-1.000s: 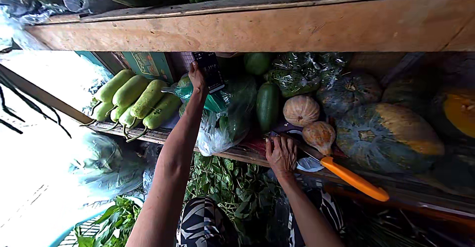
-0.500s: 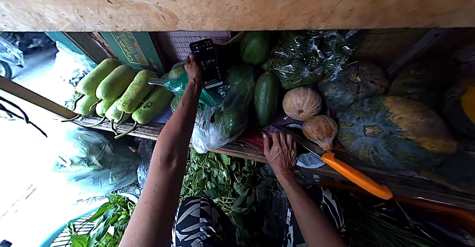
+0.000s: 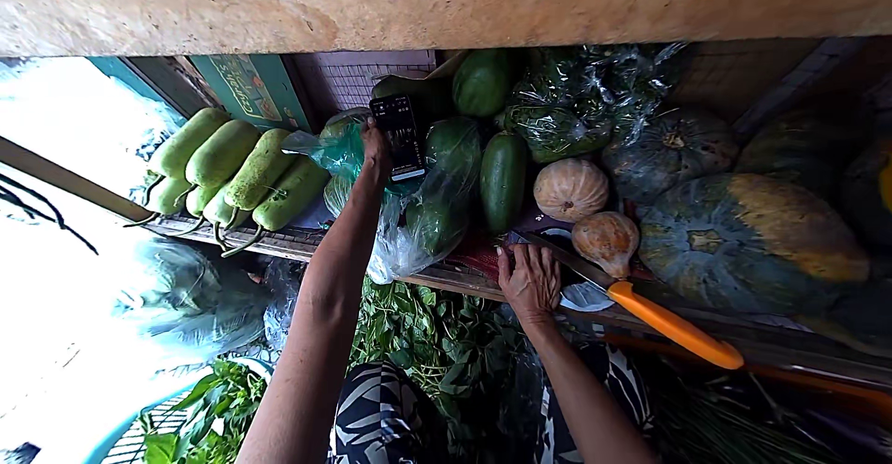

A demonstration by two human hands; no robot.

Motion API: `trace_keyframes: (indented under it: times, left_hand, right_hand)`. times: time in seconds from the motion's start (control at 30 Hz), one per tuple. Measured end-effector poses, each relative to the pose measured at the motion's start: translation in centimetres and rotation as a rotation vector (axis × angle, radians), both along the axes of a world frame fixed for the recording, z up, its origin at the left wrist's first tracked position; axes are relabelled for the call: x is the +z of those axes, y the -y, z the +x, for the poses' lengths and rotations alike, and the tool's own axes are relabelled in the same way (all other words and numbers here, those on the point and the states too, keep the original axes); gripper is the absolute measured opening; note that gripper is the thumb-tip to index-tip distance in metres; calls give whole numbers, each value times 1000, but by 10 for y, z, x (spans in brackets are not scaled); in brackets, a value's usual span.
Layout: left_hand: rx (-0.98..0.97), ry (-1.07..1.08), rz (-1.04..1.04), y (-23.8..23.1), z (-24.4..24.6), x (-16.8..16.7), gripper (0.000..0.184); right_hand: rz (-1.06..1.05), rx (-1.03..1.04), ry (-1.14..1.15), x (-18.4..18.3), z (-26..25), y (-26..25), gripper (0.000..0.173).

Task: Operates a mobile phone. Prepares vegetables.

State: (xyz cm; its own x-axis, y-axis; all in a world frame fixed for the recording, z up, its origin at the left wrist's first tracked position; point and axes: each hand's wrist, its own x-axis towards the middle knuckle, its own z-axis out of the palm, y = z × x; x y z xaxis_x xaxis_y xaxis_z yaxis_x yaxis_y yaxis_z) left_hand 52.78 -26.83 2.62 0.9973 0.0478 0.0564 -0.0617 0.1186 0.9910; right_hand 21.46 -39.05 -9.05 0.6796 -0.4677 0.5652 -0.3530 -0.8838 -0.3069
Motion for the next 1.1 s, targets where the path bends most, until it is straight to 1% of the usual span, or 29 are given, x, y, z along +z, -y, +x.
trace_keyframes:
  times: [0.13,0.47,0.67,0.8,1.1]
  left_hand:
    - [-44,-12,19,-4,-5,-2,45]
    - [14,-122,28,1,-6,11,37]
    - [0,-44,57,0,-3,11,36]
    - [-4,9,102,0,4,16,41]
    - [-67,26,205,-5,5,25,45]
  right_hand:
    - [10,3,-3,1,-1,0,42]
    - [11,4,-14,1,1,0,41]
    - [25,11,-15,1,0,0,41]
    - [41,12,-19,1,1,0,42]
    - [34,9,-8,-1,2,1,42]
